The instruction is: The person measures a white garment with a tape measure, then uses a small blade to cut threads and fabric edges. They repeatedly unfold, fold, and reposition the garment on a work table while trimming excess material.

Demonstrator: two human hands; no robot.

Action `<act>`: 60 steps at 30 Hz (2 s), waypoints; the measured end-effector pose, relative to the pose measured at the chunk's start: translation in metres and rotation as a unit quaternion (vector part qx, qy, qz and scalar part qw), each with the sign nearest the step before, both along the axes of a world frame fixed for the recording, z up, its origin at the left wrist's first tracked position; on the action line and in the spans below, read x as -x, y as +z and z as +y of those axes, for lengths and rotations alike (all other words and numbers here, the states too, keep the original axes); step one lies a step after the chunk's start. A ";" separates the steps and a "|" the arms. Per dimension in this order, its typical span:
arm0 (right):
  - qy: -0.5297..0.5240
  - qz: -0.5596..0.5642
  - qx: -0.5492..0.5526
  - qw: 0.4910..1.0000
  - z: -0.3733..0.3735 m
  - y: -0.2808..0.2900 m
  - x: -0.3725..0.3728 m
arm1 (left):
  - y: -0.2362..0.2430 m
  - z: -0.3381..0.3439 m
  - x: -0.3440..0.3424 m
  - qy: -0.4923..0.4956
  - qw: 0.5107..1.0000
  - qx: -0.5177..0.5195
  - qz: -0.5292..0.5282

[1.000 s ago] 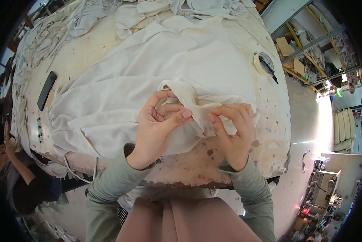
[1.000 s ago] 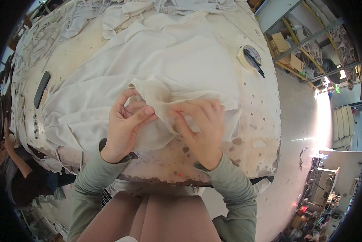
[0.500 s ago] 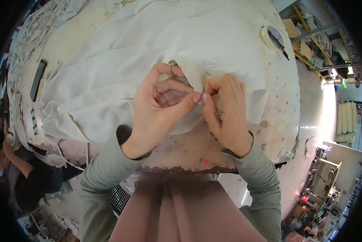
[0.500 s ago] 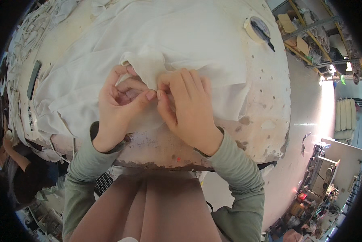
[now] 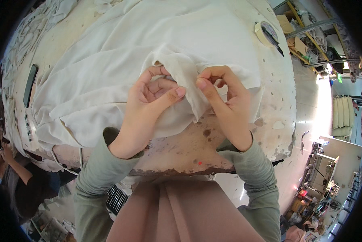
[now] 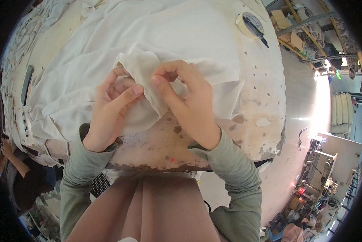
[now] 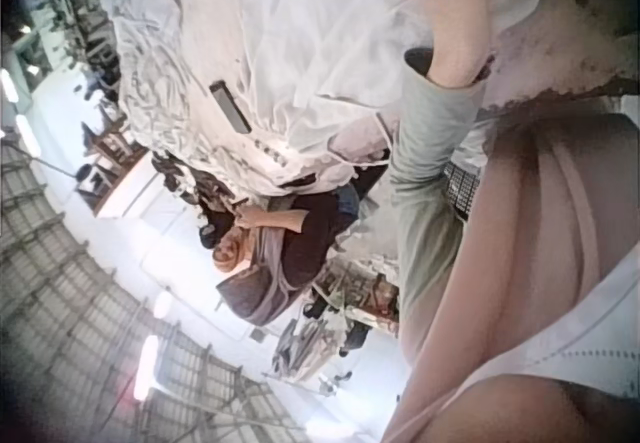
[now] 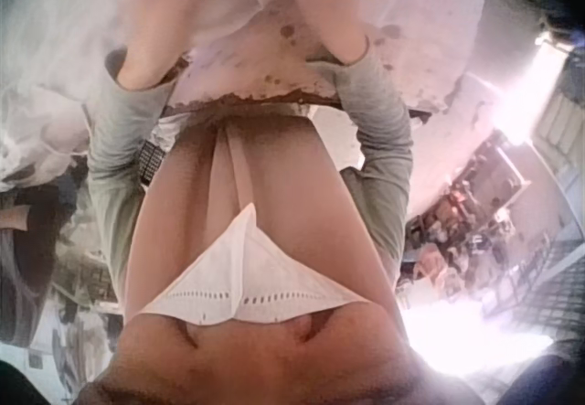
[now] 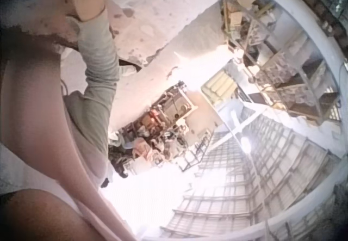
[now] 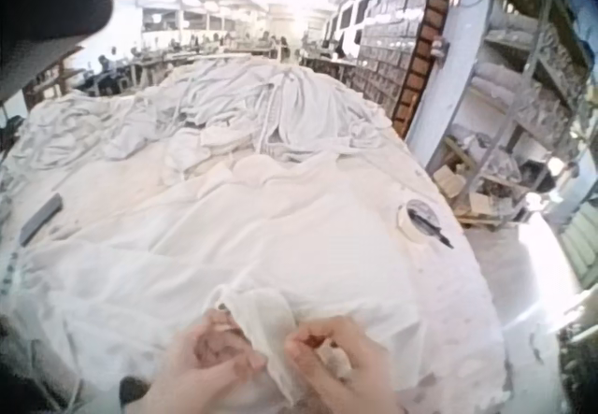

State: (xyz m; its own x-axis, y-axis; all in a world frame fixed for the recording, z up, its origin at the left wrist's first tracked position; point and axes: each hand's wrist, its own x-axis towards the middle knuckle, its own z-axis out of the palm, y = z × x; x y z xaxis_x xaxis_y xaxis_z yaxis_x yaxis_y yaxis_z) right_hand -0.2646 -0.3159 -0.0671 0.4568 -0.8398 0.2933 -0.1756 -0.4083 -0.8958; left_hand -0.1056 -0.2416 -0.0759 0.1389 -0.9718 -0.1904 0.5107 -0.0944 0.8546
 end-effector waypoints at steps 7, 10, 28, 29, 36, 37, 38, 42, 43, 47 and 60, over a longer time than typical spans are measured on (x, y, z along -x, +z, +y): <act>-0.087 0.104 0.096 0.986 -0.032 -0.021 0.012 | -0.006 -0.005 -0.008 -0.058 0.996 -0.048 0.037; -0.204 0.136 0.215 0.945 -0.082 -0.018 0.036 | -0.003 -0.003 -0.004 -0.053 0.997 -0.041 0.025; -0.309 0.327 0.057 0.891 -0.252 0.022 0.116 | 0.003 -0.004 -0.006 -0.076 0.996 -0.039 0.027; -0.315 0.306 0.071 0.896 -0.246 0.028 0.117 | 0.004 -0.003 -0.006 -0.073 0.996 -0.043 0.031; -0.238 -0.048 -0.079 0.967 -0.172 0.048 0.122 | 0.006 -0.003 -0.008 0.024 0.994 0.032 0.101; -0.212 -0.145 -0.129 0.958 -0.158 0.045 0.117 | 0.007 -0.003 -0.010 0.044 0.992 0.056 0.103; -0.134 -0.191 -0.182 0.955 -0.144 0.039 0.110 | 0.008 -0.003 -0.011 0.067 0.990 0.070 0.100; 0.124 -0.371 -0.546 0.741 -0.078 0.018 0.071 | 0.010 -0.001 -0.015 0.124 0.985 0.080 0.086; 0.186 -0.380 -0.604 0.675 -0.063 0.016 0.061 | 0.010 -0.001 -0.015 0.130 0.984 0.089 0.082; 0.305 -0.303 -0.565 0.704 -0.030 0.021 0.032 | 0.015 0.000 -0.012 0.135 0.983 0.098 0.078; -0.017 -0.063 -0.040 0.997 0.013 0.036 -0.007 | 0.015 0.003 -0.006 0.088 0.992 0.070 0.058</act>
State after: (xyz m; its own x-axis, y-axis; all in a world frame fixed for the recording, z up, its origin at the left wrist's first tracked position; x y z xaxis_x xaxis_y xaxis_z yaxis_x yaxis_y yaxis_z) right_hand -0.2571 -0.3033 -0.0313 0.3912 -0.8776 0.2771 -0.0724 -0.3295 -0.9414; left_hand -0.0996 -0.2385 -0.0610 0.2931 -0.9527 -0.0808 0.6052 0.1195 0.7871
